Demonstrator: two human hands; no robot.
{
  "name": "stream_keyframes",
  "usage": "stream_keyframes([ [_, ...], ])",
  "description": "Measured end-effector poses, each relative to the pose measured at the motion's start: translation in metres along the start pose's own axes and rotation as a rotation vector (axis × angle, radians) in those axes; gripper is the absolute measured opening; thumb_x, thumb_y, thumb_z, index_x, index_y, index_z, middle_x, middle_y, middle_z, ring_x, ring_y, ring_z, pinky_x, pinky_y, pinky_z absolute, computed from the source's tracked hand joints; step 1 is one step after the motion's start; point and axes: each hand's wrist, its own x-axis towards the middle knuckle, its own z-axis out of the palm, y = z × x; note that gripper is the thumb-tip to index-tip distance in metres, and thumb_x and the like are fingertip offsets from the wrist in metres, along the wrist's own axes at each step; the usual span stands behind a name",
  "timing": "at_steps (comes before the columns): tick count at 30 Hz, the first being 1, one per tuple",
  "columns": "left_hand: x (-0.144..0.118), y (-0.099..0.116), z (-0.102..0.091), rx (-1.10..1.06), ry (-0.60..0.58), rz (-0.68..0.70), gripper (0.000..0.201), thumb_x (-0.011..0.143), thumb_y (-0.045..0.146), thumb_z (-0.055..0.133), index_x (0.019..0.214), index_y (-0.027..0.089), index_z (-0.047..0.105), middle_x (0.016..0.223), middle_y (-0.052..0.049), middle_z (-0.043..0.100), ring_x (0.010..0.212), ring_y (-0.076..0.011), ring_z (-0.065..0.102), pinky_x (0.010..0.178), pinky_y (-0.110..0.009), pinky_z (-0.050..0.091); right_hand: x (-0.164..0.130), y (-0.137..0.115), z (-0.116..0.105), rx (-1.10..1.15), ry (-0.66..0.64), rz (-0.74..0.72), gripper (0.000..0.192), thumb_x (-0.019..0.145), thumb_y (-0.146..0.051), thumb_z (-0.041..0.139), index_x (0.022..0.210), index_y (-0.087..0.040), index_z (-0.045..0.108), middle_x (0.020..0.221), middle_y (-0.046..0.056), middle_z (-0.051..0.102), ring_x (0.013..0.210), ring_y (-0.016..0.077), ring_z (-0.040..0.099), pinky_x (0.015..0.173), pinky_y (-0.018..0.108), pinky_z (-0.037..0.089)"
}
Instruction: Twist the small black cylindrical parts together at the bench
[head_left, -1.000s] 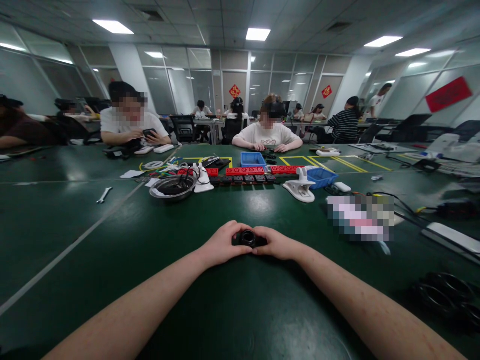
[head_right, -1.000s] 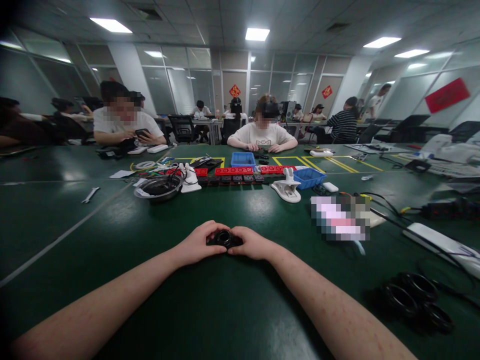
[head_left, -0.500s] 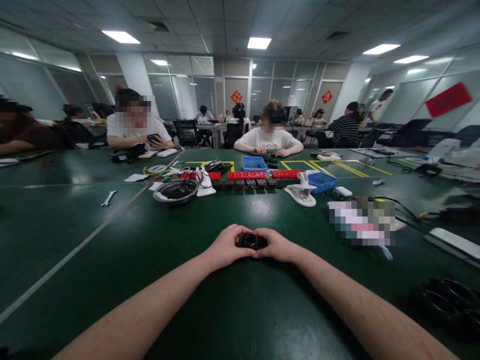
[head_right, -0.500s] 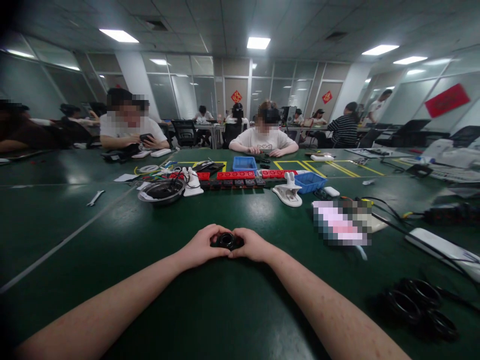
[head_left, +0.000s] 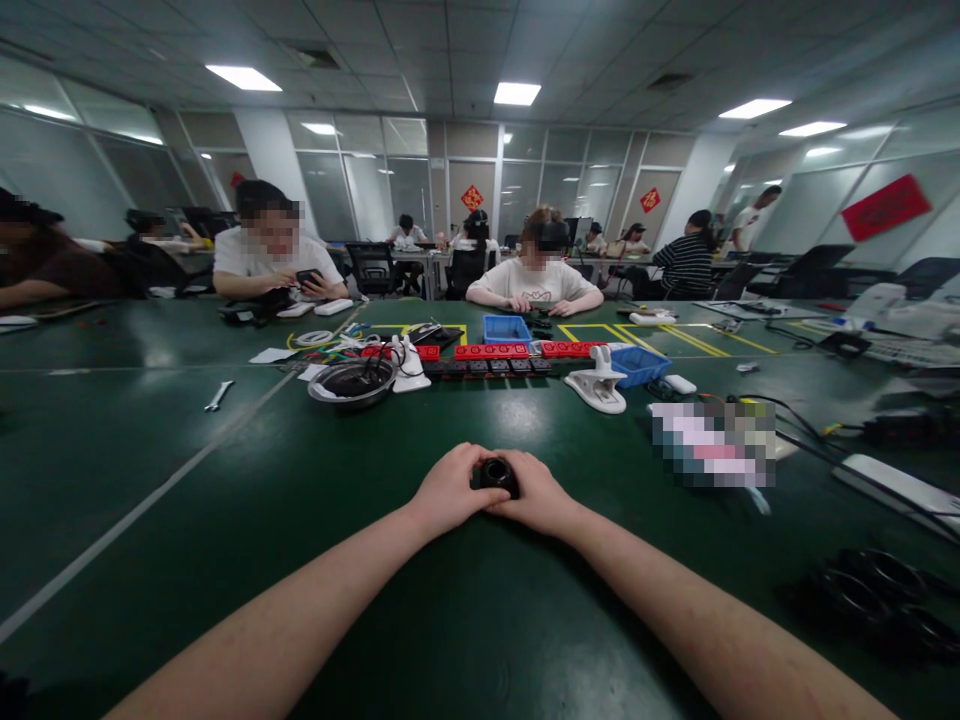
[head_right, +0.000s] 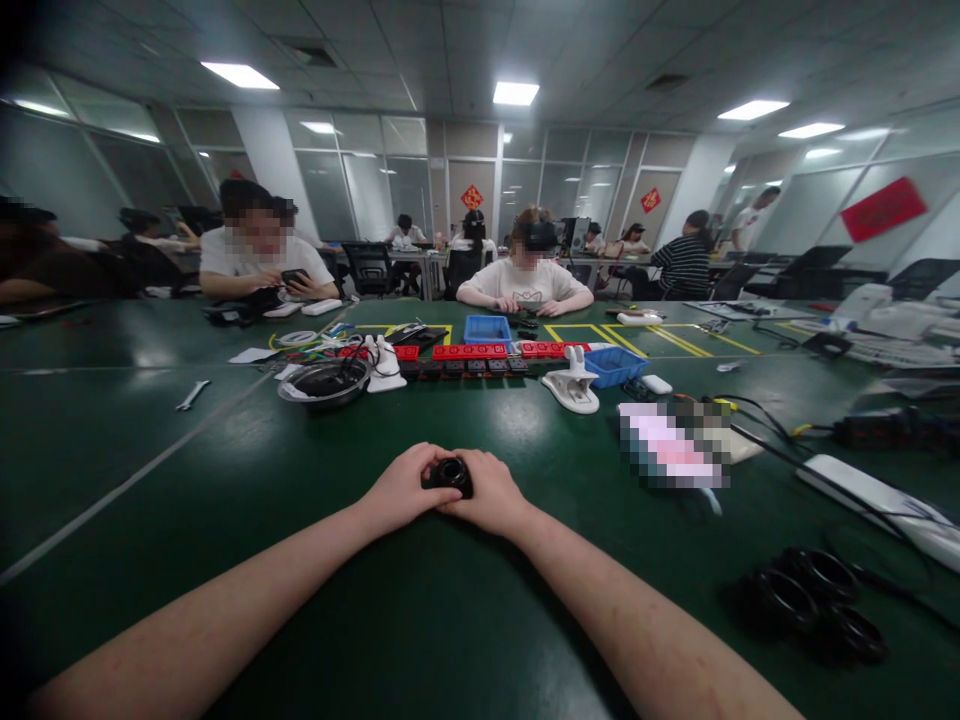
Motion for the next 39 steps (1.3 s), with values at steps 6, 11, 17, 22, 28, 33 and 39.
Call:
stream_keyframes([
  [6, 0.001, -0.007, -0.009, -0.105, -0.166, 0.084, 0.043, 0.063, 0.036, 0.065, 0.101, 0.023, 0.052, 0.083, 0.0, 0.049, 0.068, -0.0137, 0.045, 0.058, -0.023, 0.036, 0.003, 0.017, -0.015, 0.36, -0.257, -0.127, 0.03, 0.064, -0.022, 0.065, 0.091, -0.014, 0.055, 0.082, 0.001, 0.055, 0.074, 0.016, 0.05, 0.065, 0.025, 0.038],
  [11, 0.003, -0.011, -0.007, -0.137, -0.18, 0.107, 0.045, 0.063, 0.033, 0.066, 0.104, 0.025, 0.05, 0.083, 0.0, 0.048, 0.069, -0.0134, 0.045, 0.06, -0.023, 0.036, 0.005, 0.02, -0.017, 0.409, -0.293, -0.137, 0.032, 0.063, -0.02, 0.066, 0.091, -0.013, 0.055, 0.084, 0.002, 0.054, 0.076, 0.0163, 0.049, 0.067, 0.026, 0.038],
  [17, 0.003, -0.01, -0.008, -0.136, -0.191, 0.114, 0.041, 0.064, 0.035, 0.065, 0.102, 0.026, 0.052, 0.077, 0.002, 0.045, 0.067, -0.0126, 0.044, 0.06, -0.023, 0.035, 0.005, 0.019, -0.02, 0.421, -0.307, -0.111, 0.03, 0.064, -0.019, 0.065, 0.091, -0.011, 0.055, 0.083, 0.002, 0.053, 0.076, 0.0164, 0.049, 0.067, 0.026, 0.038],
  [22, 0.002, -0.007, -0.01, -0.142, -0.199, 0.085, 0.039, 0.065, 0.034, 0.064, 0.102, 0.026, 0.052, 0.078, 0.001, 0.045, 0.068, -0.0127, 0.044, 0.059, -0.022, 0.035, 0.005, 0.017, -0.022, 0.423, -0.311, -0.115, 0.028, 0.064, -0.017, 0.064, 0.091, -0.012, 0.055, 0.084, 0.002, 0.053, 0.077, 0.016, 0.049, 0.069, 0.026, 0.037],
  [28, 0.002, -0.006, -0.01, -0.135, -0.204, 0.076, 0.039, 0.066, 0.034, 0.064, 0.102, 0.027, 0.052, 0.079, 0.001, 0.045, 0.068, -0.013, 0.044, 0.059, -0.022, 0.035, 0.005, 0.015, -0.024, 0.449, -0.334, -0.094, 0.027, 0.065, -0.017, 0.063, 0.091, -0.013, 0.055, 0.085, 0.002, 0.053, 0.079, 0.0163, 0.049, 0.07, 0.026, 0.038],
  [33, 0.002, -0.009, -0.008, -0.128, -0.185, 0.088, 0.04, 0.065, 0.034, 0.064, 0.102, 0.026, 0.052, 0.077, 0.001, 0.045, 0.067, -0.0127, 0.043, 0.058, -0.022, 0.035, 0.005, 0.015, -0.026, 0.475, -0.364, -0.102, 0.025, 0.067, -0.015, 0.06, 0.091, -0.012, 0.054, 0.084, 0.002, 0.053, 0.078, 0.0158, 0.049, 0.069, 0.025, 0.038],
  [39, 0.002, -0.009, -0.008, -0.142, -0.192, 0.08, 0.04, 0.065, 0.033, 0.064, 0.103, 0.026, 0.051, 0.078, 0.001, 0.044, 0.067, -0.0124, 0.043, 0.058, -0.022, 0.035, 0.005, 0.015, -0.026, 0.436, -0.349, -0.08, 0.027, 0.067, -0.015, 0.061, 0.093, -0.011, 0.054, 0.087, 0.003, 0.053, 0.079, 0.0161, 0.049, 0.07, 0.026, 0.038],
])
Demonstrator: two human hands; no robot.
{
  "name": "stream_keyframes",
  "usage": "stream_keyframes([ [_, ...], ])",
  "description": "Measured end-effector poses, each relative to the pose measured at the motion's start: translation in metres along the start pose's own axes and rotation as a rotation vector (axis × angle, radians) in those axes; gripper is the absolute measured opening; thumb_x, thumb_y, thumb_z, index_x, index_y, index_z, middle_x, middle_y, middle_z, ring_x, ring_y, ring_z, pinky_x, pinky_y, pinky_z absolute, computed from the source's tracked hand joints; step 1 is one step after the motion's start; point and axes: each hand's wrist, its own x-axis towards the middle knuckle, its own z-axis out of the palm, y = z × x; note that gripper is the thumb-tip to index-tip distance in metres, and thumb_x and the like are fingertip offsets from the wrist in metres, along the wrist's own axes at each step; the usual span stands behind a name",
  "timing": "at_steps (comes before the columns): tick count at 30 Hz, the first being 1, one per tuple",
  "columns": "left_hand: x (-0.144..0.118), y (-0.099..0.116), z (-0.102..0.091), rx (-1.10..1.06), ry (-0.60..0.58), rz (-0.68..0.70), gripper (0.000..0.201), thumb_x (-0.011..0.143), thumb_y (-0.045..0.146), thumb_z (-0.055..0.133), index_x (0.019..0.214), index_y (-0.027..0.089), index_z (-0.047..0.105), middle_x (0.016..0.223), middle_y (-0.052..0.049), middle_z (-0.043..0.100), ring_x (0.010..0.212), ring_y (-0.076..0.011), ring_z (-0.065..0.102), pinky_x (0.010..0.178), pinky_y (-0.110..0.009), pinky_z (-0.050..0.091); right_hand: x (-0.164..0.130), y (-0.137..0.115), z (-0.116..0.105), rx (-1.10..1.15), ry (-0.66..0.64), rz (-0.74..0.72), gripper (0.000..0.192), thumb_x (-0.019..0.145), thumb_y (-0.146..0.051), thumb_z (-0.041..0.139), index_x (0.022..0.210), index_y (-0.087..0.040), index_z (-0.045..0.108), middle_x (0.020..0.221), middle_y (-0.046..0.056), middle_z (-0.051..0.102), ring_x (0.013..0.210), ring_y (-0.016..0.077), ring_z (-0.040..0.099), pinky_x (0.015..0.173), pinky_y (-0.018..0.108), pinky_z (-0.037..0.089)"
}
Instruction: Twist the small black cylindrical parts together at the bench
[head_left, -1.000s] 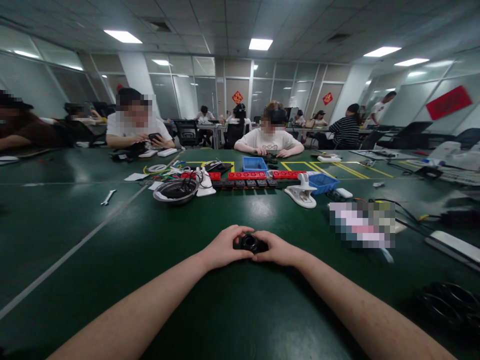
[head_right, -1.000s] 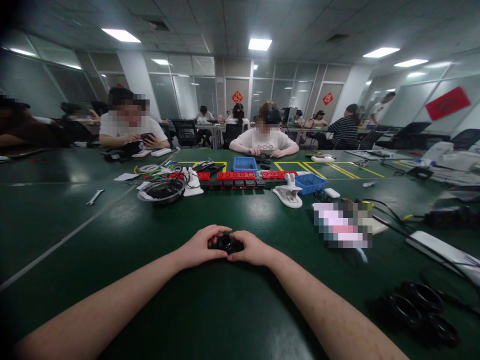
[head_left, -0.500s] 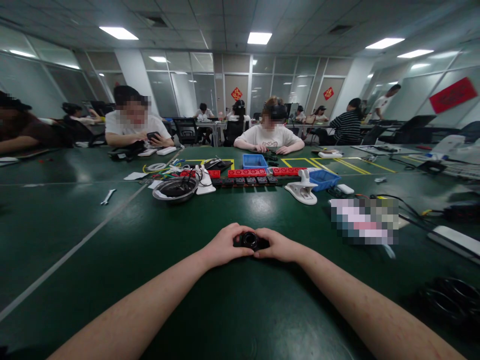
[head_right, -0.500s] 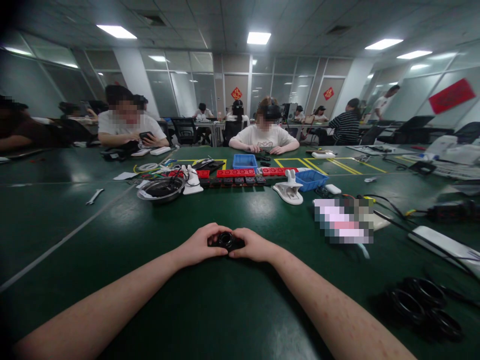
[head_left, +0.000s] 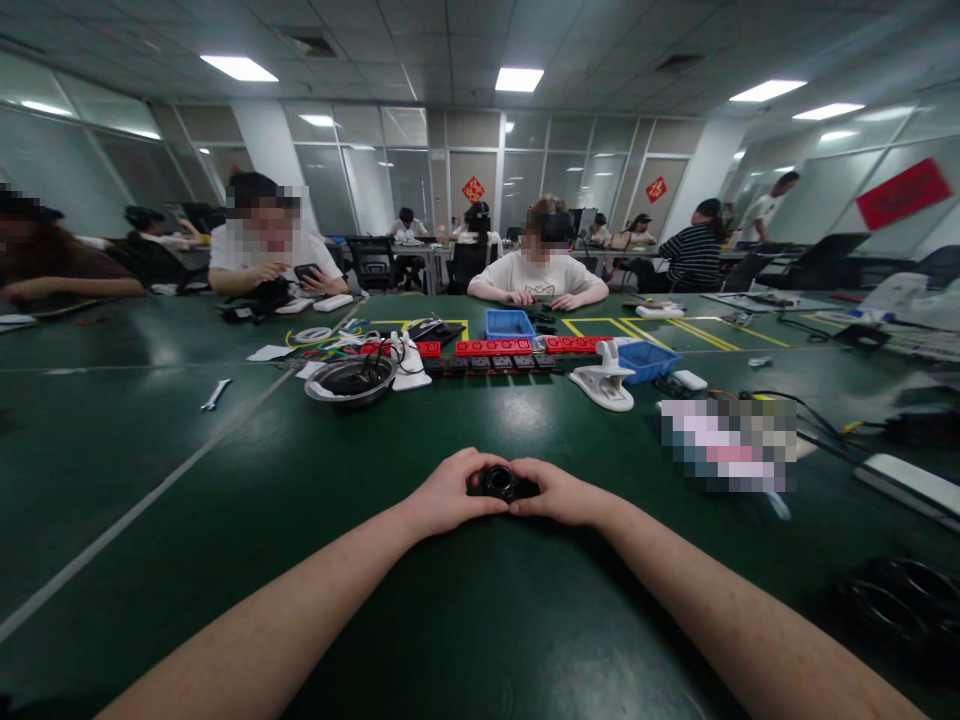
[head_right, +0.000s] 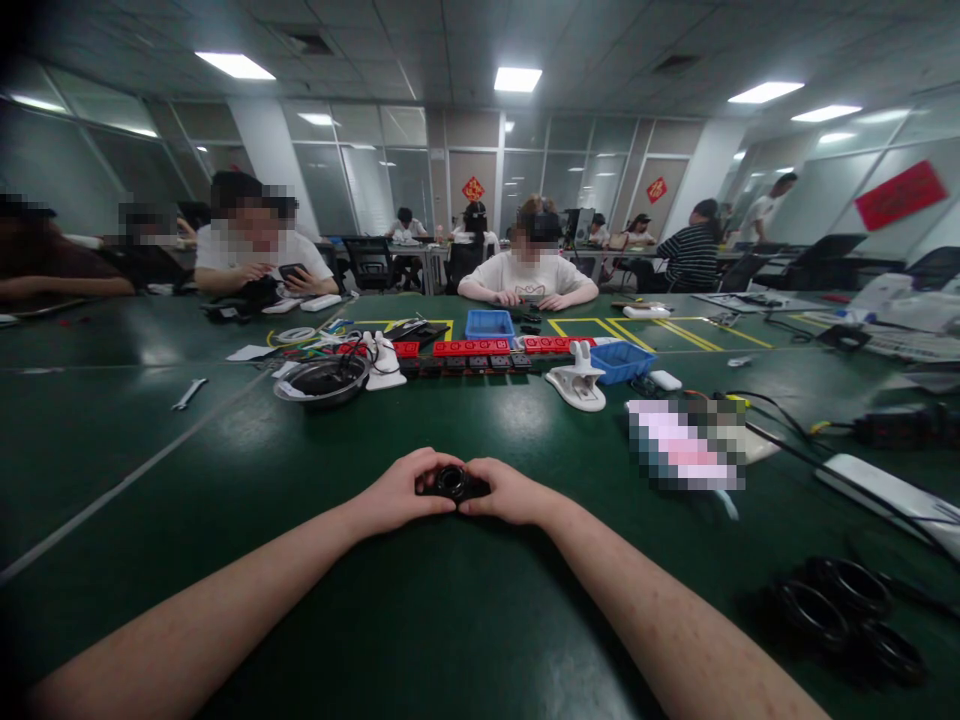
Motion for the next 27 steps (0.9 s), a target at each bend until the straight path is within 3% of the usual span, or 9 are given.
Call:
stream_keyframes([
  [11, 0.0, 0.004, 0.001, -0.012, 0.016, -0.035, 0.04, 0.063, 0.035, 0.066, 0.099, 0.023, 0.054, 0.081, 0.0, 0.047, 0.067, -0.013, 0.045, 0.058, -0.022, 0.036, 0.002, 0.004, 0.003, 0.024, 0.023, 0.024, 0.023, 0.065, -0.018, 0.063, 0.085, -0.013, 0.054, 0.077, 0.0, 0.052, 0.07, 0.0135, 0.047, 0.061, 0.022, 0.036],
  [17, 0.001, 0.011, 0.012, 0.049, 0.164, -0.166, 0.035, 0.06, 0.031, 0.066, 0.093, 0.021, 0.055, 0.08, 0.0, 0.048, 0.067, -0.0145, 0.047, 0.058, -0.024, 0.039, 0.008, 0.006, 0.021, -0.203, 0.291, 0.204, 0.035, 0.052, -0.031, 0.071, 0.07, -0.015, 0.045, 0.066, -0.003, 0.046, 0.059, 0.0116, 0.042, 0.049, 0.02, 0.029],
  [22, 0.002, 0.011, 0.022, 0.13, 0.353, -0.207, 0.033, 0.062, 0.033, 0.065, 0.09, 0.019, 0.054, 0.086, -0.003, 0.051, 0.081, -0.0198, 0.049, 0.066, -0.028, 0.04, 0.014, -0.004, 0.039, -0.582, 0.461, 0.34, 0.025, 0.063, -0.033, 0.06, 0.073, -0.015, 0.046, 0.072, 0.004, 0.051, 0.066, 0.0171, 0.046, 0.057, 0.026, 0.032],
  [24, 0.002, 0.011, 0.021, 0.138, 0.348, -0.189, 0.033, 0.063, 0.032, 0.064, 0.09, 0.019, 0.053, 0.086, -0.003, 0.051, 0.081, -0.0199, 0.049, 0.067, -0.029, 0.04, 0.014, -0.006, 0.041, -0.629, 0.482, 0.333, 0.026, 0.064, -0.032, 0.059, 0.081, -0.014, 0.048, 0.079, 0.006, 0.052, 0.074, 0.0198, 0.048, 0.064, 0.03, 0.033],
  [27, 0.0, 0.011, 0.013, 0.111, 0.229, -0.131, 0.032, 0.063, 0.031, 0.064, 0.092, 0.02, 0.054, 0.083, -0.002, 0.05, 0.074, -0.0172, 0.049, 0.064, -0.027, 0.039, 0.009, -0.005, 0.035, -0.484, 0.426, 0.193, 0.042, 0.062, -0.034, 0.063, 0.096, -0.016, 0.048, 0.09, 0.006, 0.053, 0.083, 0.0206, 0.047, 0.07, 0.031, 0.034],
])
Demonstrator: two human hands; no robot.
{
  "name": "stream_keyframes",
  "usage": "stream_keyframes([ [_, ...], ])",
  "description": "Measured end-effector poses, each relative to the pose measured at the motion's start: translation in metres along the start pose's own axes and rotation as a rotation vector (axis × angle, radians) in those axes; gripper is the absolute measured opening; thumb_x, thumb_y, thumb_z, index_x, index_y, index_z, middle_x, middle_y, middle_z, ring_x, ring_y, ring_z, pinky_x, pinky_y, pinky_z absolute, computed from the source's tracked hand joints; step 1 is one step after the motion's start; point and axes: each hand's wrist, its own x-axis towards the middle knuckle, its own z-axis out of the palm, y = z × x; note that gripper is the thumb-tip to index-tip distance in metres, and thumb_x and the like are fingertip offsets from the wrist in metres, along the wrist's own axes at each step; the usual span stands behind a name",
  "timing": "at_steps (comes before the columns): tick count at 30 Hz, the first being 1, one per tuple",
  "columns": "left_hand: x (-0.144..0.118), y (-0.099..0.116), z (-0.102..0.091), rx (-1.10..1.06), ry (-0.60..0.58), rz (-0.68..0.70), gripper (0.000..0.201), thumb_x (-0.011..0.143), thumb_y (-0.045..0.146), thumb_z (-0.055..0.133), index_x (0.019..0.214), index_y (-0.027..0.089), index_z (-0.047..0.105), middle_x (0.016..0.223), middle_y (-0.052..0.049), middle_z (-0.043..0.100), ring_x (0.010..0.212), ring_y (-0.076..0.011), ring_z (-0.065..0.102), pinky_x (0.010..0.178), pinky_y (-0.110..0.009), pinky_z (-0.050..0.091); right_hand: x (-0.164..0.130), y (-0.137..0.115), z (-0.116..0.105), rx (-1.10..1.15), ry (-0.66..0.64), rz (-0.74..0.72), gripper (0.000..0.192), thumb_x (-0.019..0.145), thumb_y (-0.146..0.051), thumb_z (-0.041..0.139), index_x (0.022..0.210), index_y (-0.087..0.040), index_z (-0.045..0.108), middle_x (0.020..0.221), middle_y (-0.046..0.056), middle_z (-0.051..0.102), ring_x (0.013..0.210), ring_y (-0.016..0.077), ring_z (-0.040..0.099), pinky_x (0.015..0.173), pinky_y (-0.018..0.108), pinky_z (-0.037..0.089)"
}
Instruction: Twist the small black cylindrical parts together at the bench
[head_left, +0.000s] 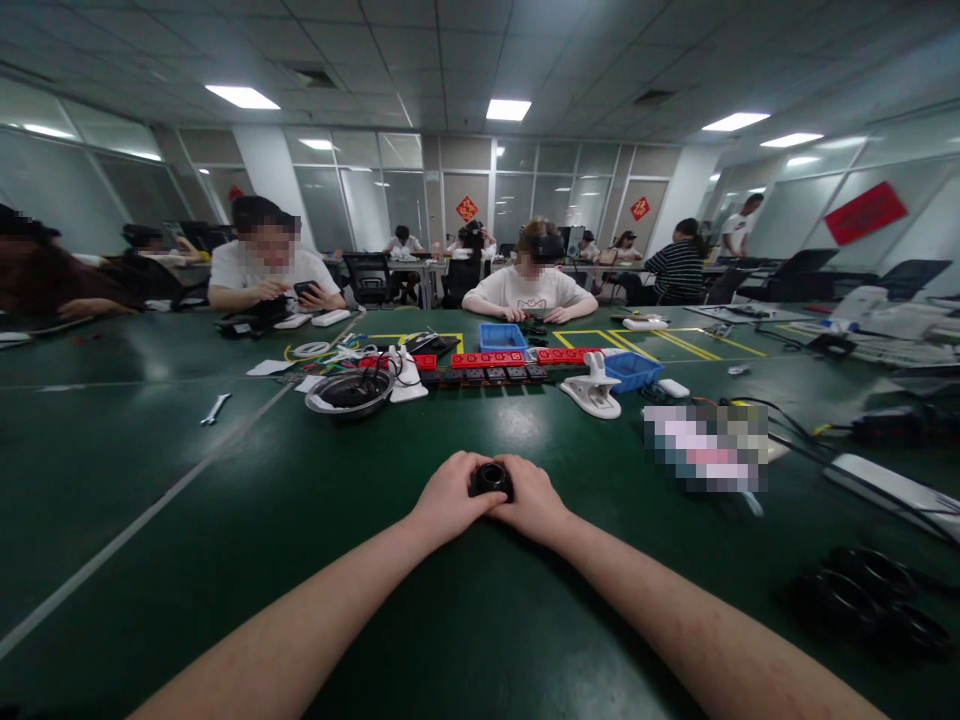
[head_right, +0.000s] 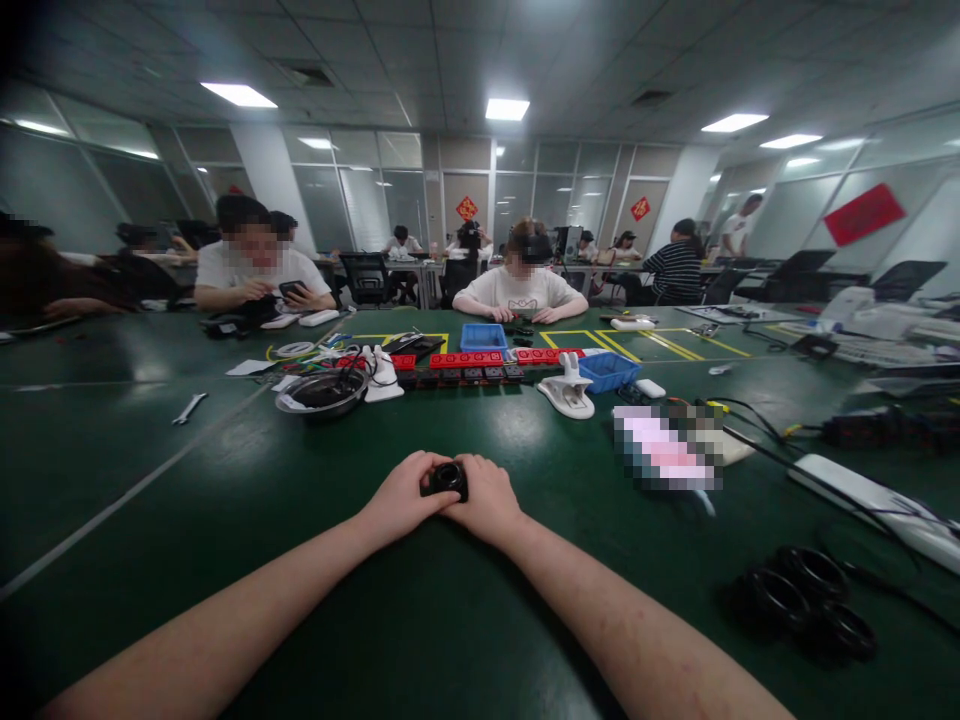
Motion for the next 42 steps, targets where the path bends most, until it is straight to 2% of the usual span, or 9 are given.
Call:
stream_keyframes([
  [2, 0.0, -0.001, -0.007, -0.029, -0.101, 0.043, 0.033, 0.064, 0.031, 0.064, 0.093, 0.02, 0.054, 0.081, -0.001, 0.049, 0.07, -0.0153, 0.047, 0.061, -0.025, 0.038, 0.0, 0.006, -0.006, 0.149, -0.09, -0.105, 0.044, 0.06, -0.033, 0.066, 0.098, -0.017, 0.05, 0.091, 0.004, 0.053, 0.082, 0.0196, 0.048, 0.07, 0.029, 0.035],
  [4, 0.001, -0.003, -0.012, -0.055, -0.17, 0.068, 0.036, 0.063, 0.033, 0.064, 0.096, 0.022, 0.054, 0.081, -0.001, 0.048, 0.068, -0.0143, 0.046, 0.059, -0.024, 0.037, 0.001, 0.012, -0.011, 0.262, -0.191, -0.166, 0.037, 0.061, -0.03, 0.066, 0.093, -0.016, 0.054, 0.086, 0.003, 0.054, 0.078, 0.018, 0.049, 0.067, 0.027, 0.037],
  [8, 0.002, -0.008, -0.013, -0.086, -0.205, 0.094, 0.039, 0.063, 0.034, 0.065, 0.099, 0.023, 0.054, 0.08, 0.0, 0.047, 0.067, -0.0133, 0.045, 0.058, -0.023, 0.036, 0.003, 0.018, -0.018, 0.429, -0.296, -0.189, 0.029, 0.063, -0.021, 0.065, 0.089, -0.013, 0.056, 0.081, 0.002, 0.054, 0.073, 0.0153, 0.049, 0.063, 0.024, 0.038],
  [20, 0.004, -0.011, -0.01, -0.135, -0.214, 0.075, 0.04, 0.063, 0.033, 0.065, 0.1, 0.025, 0.053, 0.08, 0.0, 0.045, 0.066, -0.0122, 0.044, 0.057, -0.022, 0.036, 0.006, 0.021, -0.02, 0.415, -0.323, -0.24, 0.029, 0.063, -0.018, 0.066, 0.09, -0.012, 0.056, 0.081, 0.001, 0.052, 0.072, 0.0148, 0.048, 0.063, 0.024, 0.037],
  [29, 0.003, -0.012, -0.008, -0.128, -0.216, 0.081, 0.039, 0.064, 0.031, 0.065, 0.1, 0.024, 0.053, 0.08, 0.0, 0.045, 0.067, -0.0123, 0.044, 0.058, -0.022, 0.035, 0.007, 0.022, -0.021, 0.414, -0.354, -0.226, 0.028, 0.063, -0.014, 0.065, 0.089, -0.012, 0.055, 0.081, 0.002, 0.052, 0.074, 0.0154, 0.048, 0.064, 0.024, 0.037],
  [36, 0.003, -0.011, -0.011, -0.125, -0.223, 0.075, 0.039, 0.064, 0.031, 0.065, 0.1, 0.023, 0.053, 0.081, 0.0, 0.046, 0.068, -0.0127, 0.045, 0.059, -0.022, 0.036, 0.007, 0.022, -0.023, 0.476, -0.378, -0.244, 0.03, 0.066, -0.013, 0.061, 0.095, -0.013, 0.054, 0.088, 0.003, 0.053, 0.079, 0.0166, 0.048, 0.071, 0.026, 0.037],
  [42, 0.004, -0.011, -0.01, -0.121, -0.225, 0.088, 0.039, 0.064, 0.031, 0.065, 0.1, 0.024, 0.053, 0.081, 0.0, 0.046, 0.068, -0.0127, 0.045, 0.06, -0.023, 0.036, 0.009, 0.026, -0.022, 0.514, -0.412, -0.229, 0.027, 0.067, -0.012, 0.06, 0.093, -0.012, 0.055, 0.084, 0.002, 0.053, 0.076, 0.0154, 0.048, 0.068, 0.025, 0.037],
])
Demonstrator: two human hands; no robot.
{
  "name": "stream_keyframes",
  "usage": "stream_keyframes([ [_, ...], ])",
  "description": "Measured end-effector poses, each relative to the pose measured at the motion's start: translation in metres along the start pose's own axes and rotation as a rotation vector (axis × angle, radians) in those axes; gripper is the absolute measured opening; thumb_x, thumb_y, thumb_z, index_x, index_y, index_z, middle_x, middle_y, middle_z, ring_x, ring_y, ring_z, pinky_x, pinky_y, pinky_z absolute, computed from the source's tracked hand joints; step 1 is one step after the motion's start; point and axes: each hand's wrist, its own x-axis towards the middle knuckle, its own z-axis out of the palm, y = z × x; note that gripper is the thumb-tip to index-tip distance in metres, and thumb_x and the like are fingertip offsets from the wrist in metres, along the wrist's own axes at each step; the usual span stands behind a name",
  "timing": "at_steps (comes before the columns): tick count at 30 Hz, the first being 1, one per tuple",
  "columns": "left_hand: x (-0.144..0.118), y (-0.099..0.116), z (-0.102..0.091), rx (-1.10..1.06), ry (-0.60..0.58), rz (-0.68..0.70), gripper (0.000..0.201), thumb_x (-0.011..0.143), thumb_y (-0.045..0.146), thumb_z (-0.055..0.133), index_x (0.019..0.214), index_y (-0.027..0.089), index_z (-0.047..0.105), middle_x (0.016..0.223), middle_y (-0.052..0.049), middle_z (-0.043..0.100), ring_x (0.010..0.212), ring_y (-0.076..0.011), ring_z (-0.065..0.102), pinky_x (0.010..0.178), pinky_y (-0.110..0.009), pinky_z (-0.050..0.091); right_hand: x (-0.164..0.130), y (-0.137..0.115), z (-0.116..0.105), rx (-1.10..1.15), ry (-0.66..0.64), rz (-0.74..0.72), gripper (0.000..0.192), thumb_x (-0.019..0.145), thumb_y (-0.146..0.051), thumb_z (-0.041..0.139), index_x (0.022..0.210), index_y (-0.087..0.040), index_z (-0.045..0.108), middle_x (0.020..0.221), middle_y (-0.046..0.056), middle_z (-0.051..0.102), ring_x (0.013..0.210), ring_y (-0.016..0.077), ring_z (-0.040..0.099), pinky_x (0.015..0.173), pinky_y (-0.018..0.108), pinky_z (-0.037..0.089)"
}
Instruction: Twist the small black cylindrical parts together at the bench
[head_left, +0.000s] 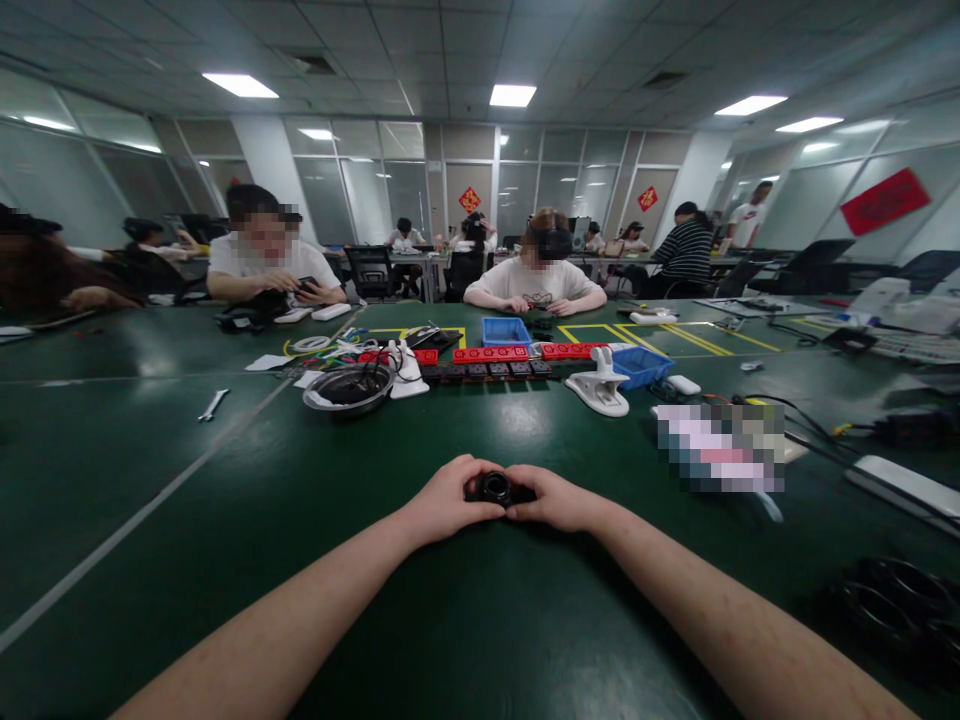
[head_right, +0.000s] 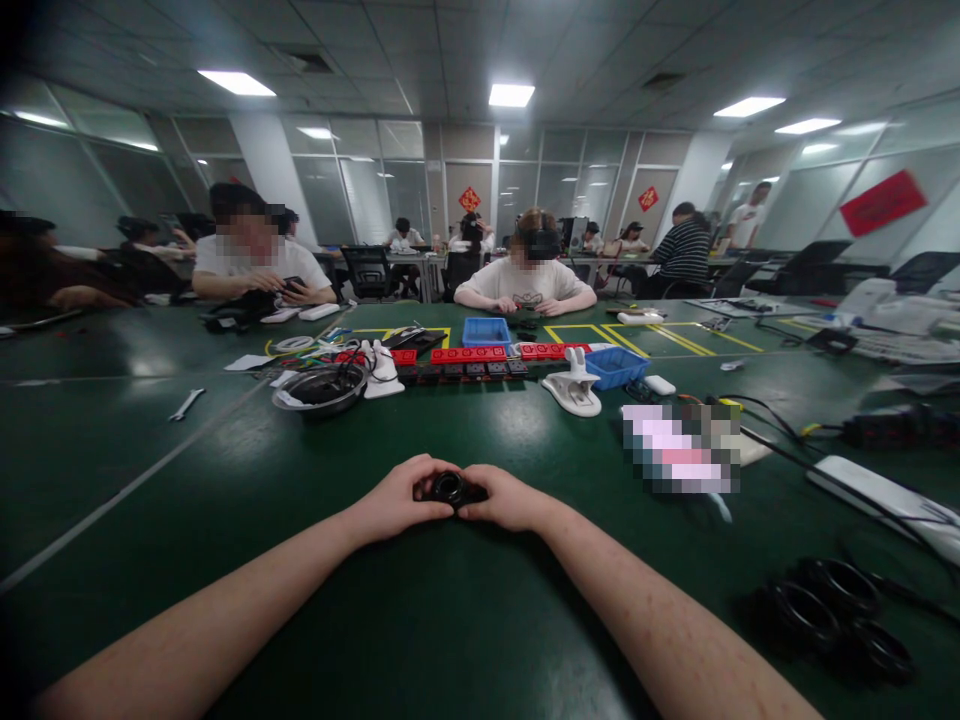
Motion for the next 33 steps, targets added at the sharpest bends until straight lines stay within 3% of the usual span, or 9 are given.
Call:
stream_keyframes([
  [8, 0.001, 0.006, 0.005, 0.044, 0.088, -0.059, 0.037, 0.059, 0.036, 0.068, 0.091, 0.022, 0.056, 0.08, 0.0, 0.049, 0.066, -0.0135, 0.047, 0.056, -0.022, 0.037, 0.003, 0.004, 0.003, -0.049, 0.116, 0.143, 0.027, 0.056, -0.022, 0.07, 0.074, -0.013, 0.052, 0.068, -0.003, 0.049, 0.063, 0.0114, 0.044, 0.054, 0.02, 0.033],
  [11, 0.001, 0.009, 0.013, 0.144, 0.205, -0.13, 0.035, 0.059, 0.036, 0.067, 0.088, 0.02, 0.055, 0.081, 0.0, 0.05, 0.069, -0.0153, 0.049, 0.058, -0.024, 0.038, 0.008, -0.002, 0.012, -0.239, 0.225, 0.24, 0.033, 0.052, -0.03, 0.071, 0.07, -0.014, 0.047, 0.065, -0.002, 0.049, 0.059, 0.0121, 0.044, 0.049, 0.02, 0.03],
  [16, 0.004, 0.011, 0.02, 0.366, 0.375, -0.169, 0.033, 0.063, 0.035, 0.064, 0.089, 0.018, 0.053, 0.086, -0.004, 0.052, 0.083, -0.0208, 0.05, 0.072, -0.031, 0.039, 0.015, -0.016, 0.034, -0.744, 0.413, 0.394, 0.017, 0.068, -0.031, 0.054, 0.069, -0.014, 0.051, 0.072, 0.006, 0.054, 0.068, 0.0203, 0.049, 0.06, 0.029, 0.033],
  [20, 0.003, 0.009, 0.012, 0.275, 0.291, -0.1, 0.034, 0.063, 0.035, 0.064, 0.091, 0.019, 0.052, 0.085, -0.003, 0.051, 0.079, -0.0191, 0.05, 0.068, -0.028, 0.04, 0.008, -0.016, 0.034, -0.729, 0.439, 0.309, 0.033, 0.066, -0.04, 0.057, 0.085, -0.014, 0.052, 0.085, 0.008, 0.053, 0.079, 0.0229, 0.048, 0.069, 0.033, 0.034],
  [23, 0.0, 0.005, 0.002, 0.159, 0.15, -0.032, 0.032, 0.063, 0.034, 0.064, 0.09, 0.02, 0.054, 0.082, -0.001, 0.05, 0.072, -0.0157, 0.049, 0.061, -0.025, 0.039, 0.001, -0.01, 0.022, -0.511, 0.31, 0.106, 0.045, 0.063, -0.037, 0.063, 0.101, -0.017, 0.049, 0.094, 0.006, 0.052, 0.085, 0.0199, 0.046, 0.073, 0.03, 0.034],
  [27, -0.001, -0.001, -0.004, 0.043, 0.026, 0.021, 0.036, 0.061, 0.032, 0.066, 0.094, 0.021, 0.055, 0.08, 0.0, 0.048, 0.067, -0.0132, 0.046, 0.056, -0.022, 0.037, -0.003, -0.004, 0.009, -0.322, 0.142, 0.011, 0.035, 0.064, -0.032, 0.065, 0.094, -0.016, 0.054, 0.087, 0.003, 0.054, 0.079, 0.0177, 0.048, 0.068, 0.026, 0.035],
  [33, 0.002, -0.006, -0.003, -0.047, -0.016, 0.026, 0.038, 0.062, 0.032, 0.066, 0.096, 0.021, 0.055, 0.083, 0.0, 0.049, 0.067, -0.0123, 0.045, 0.056, -0.021, 0.036, -0.001, -0.006, 0.006, -0.298, 0.092, 0.023, 0.031, 0.063, -0.029, 0.067, 0.088, -0.015, 0.056, 0.082, 0.002, 0.054, 0.075, 0.0168, 0.047, 0.065, 0.025, 0.035],
])
